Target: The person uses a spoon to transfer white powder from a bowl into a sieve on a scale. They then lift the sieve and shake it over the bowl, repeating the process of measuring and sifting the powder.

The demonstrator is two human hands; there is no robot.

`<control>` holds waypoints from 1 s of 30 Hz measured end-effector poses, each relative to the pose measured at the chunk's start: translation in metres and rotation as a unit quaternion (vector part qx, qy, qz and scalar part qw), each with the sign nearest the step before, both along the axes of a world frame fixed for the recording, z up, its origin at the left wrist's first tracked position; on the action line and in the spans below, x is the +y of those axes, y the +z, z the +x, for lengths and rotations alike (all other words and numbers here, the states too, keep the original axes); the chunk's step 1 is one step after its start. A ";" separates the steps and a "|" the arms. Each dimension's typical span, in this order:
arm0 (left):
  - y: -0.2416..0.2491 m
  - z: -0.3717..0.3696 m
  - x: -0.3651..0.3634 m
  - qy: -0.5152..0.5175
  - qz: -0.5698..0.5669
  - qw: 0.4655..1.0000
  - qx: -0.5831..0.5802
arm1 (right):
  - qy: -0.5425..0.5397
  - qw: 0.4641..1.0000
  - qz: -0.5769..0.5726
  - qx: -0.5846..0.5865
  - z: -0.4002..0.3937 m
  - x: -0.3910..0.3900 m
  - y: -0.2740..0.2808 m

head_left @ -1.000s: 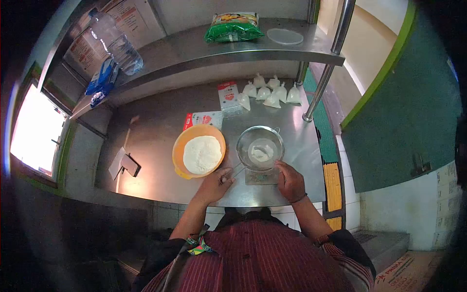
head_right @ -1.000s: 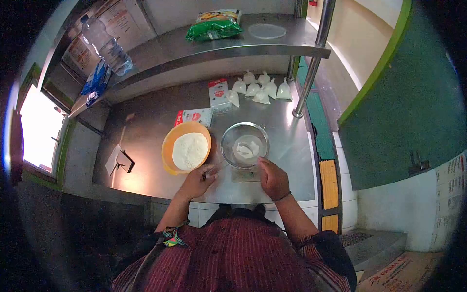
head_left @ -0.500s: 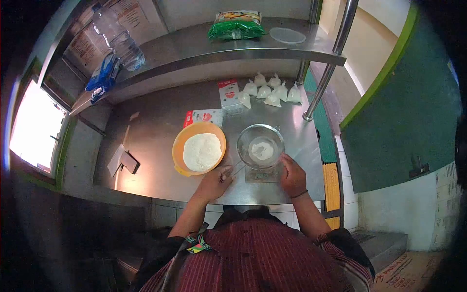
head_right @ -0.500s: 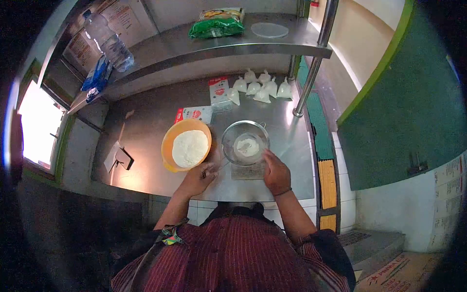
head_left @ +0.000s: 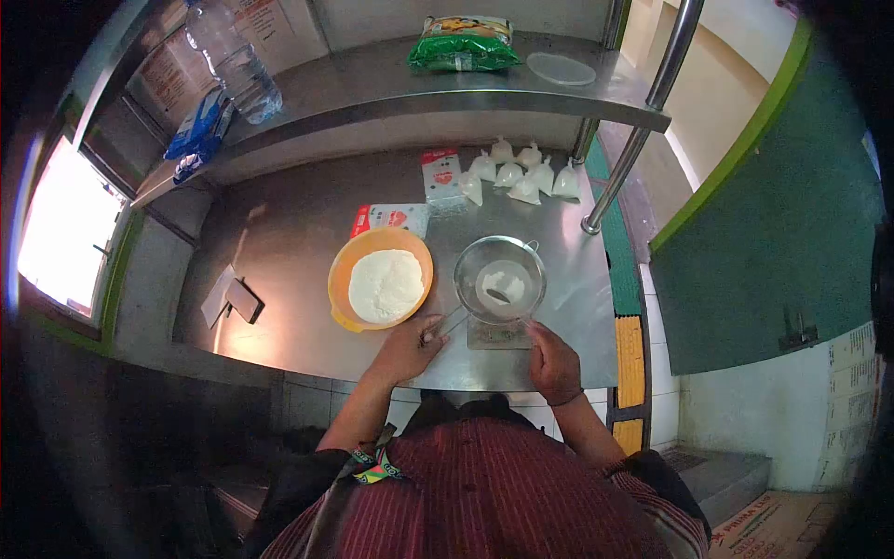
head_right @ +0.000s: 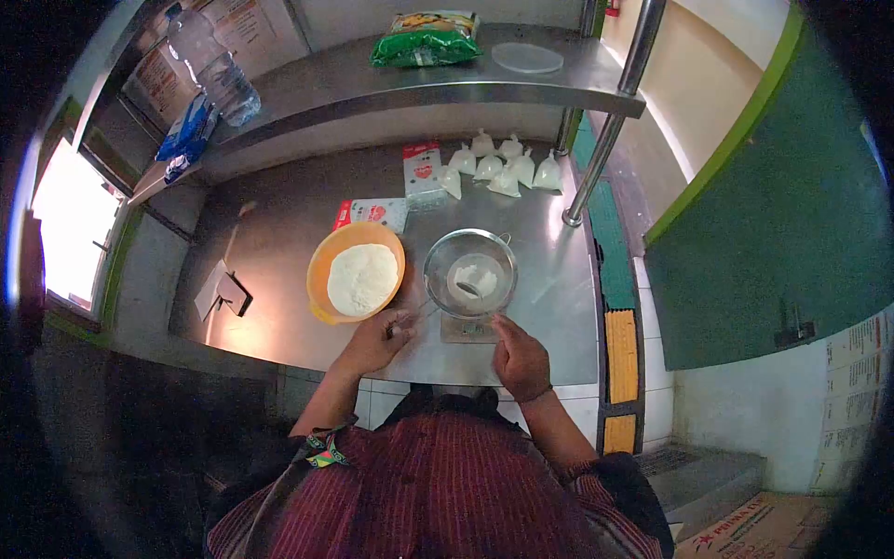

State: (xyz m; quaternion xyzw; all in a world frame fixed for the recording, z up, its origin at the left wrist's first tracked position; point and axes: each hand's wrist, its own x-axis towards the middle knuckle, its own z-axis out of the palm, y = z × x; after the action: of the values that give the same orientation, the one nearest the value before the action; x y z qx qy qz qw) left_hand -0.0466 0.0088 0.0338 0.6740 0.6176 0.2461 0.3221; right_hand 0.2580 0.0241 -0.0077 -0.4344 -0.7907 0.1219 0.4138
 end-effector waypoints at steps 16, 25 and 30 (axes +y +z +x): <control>0.006 0.005 0.003 -0.011 0.012 1.000 0.023 | -0.034 0.998 -0.019 -0.045 0.011 0.039 -0.003; 0.002 0.003 0.005 -0.013 -0.009 0.999 0.029 | 0.005 0.999 -0.040 -0.022 0.009 0.008 0.000; 0.004 0.005 0.005 0.004 -0.028 0.999 0.015 | 0.002 0.998 -0.043 -0.053 0.018 0.009 -0.003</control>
State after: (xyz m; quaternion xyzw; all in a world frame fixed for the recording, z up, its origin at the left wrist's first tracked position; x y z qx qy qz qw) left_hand -0.0415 0.0135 0.0381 0.6657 0.6320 0.2193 0.3306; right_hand 0.2757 0.0329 -0.0105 -0.4558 -0.8065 0.1336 0.3521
